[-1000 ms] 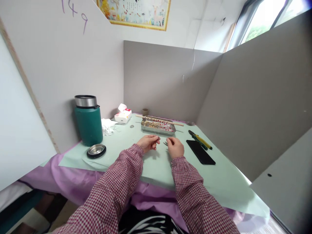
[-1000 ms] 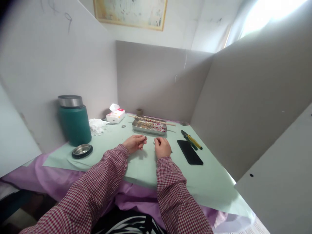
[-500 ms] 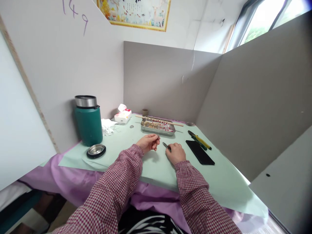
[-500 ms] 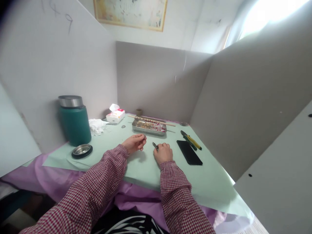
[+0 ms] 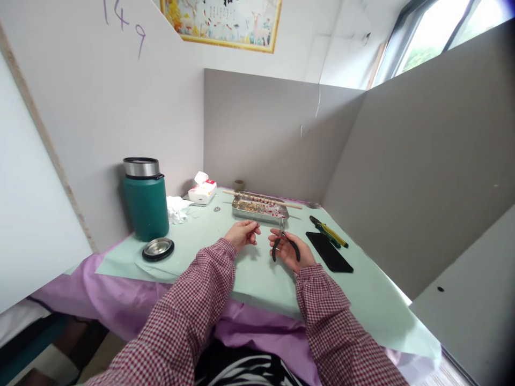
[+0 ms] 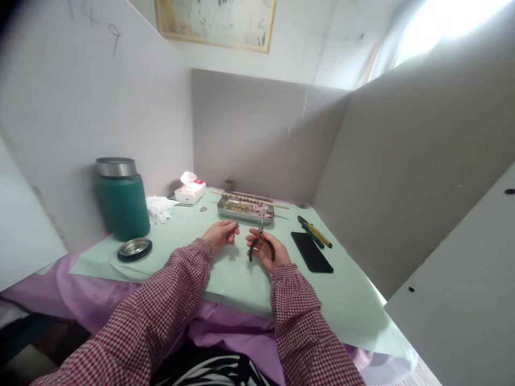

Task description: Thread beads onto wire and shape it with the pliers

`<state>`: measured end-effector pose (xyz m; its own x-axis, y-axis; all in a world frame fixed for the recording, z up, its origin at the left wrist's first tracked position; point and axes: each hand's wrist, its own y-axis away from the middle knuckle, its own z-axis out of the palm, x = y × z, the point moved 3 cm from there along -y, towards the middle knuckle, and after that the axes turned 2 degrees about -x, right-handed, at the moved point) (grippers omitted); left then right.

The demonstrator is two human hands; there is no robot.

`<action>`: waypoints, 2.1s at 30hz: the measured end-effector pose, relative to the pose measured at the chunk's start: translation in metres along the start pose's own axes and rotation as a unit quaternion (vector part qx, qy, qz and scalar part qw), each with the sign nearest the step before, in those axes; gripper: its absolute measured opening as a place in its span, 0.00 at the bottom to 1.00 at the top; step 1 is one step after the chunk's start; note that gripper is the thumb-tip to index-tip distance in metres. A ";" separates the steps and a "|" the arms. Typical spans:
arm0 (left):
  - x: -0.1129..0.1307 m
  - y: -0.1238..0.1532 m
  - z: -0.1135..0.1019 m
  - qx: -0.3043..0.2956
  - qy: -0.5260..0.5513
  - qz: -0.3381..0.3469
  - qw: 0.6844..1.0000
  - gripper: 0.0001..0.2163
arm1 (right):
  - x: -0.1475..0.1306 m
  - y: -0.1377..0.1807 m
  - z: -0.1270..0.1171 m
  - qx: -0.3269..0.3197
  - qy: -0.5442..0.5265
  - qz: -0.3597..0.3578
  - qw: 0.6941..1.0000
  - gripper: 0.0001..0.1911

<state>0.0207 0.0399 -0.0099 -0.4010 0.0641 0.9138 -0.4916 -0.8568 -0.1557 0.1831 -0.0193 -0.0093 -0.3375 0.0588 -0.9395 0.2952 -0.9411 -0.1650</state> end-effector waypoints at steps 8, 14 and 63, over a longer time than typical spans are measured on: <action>0.001 -0.001 0.001 0.001 -0.010 0.013 1.000 0.10 | 0.007 -0.009 0.002 0.119 0.152 -0.104 0.976 0.20; 0.000 -0.001 0.004 -0.010 -0.082 0.014 0.996 0.12 | 0.006 -0.005 0.007 0.136 0.393 -0.164 0.894 0.17; 0.006 0.000 0.000 0.030 -0.265 -0.005 0.964 0.10 | 0.008 0.001 0.016 0.115 0.725 -0.246 0.633 0.12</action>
<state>0.0178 0.0401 -0.0046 0.0616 -0.1838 0.9810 -0.4422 -0.8862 -0.1383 0.1666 -0.0255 -0.0124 0.8867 0.4499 -0.1066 0.2789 -0.7043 -0.6528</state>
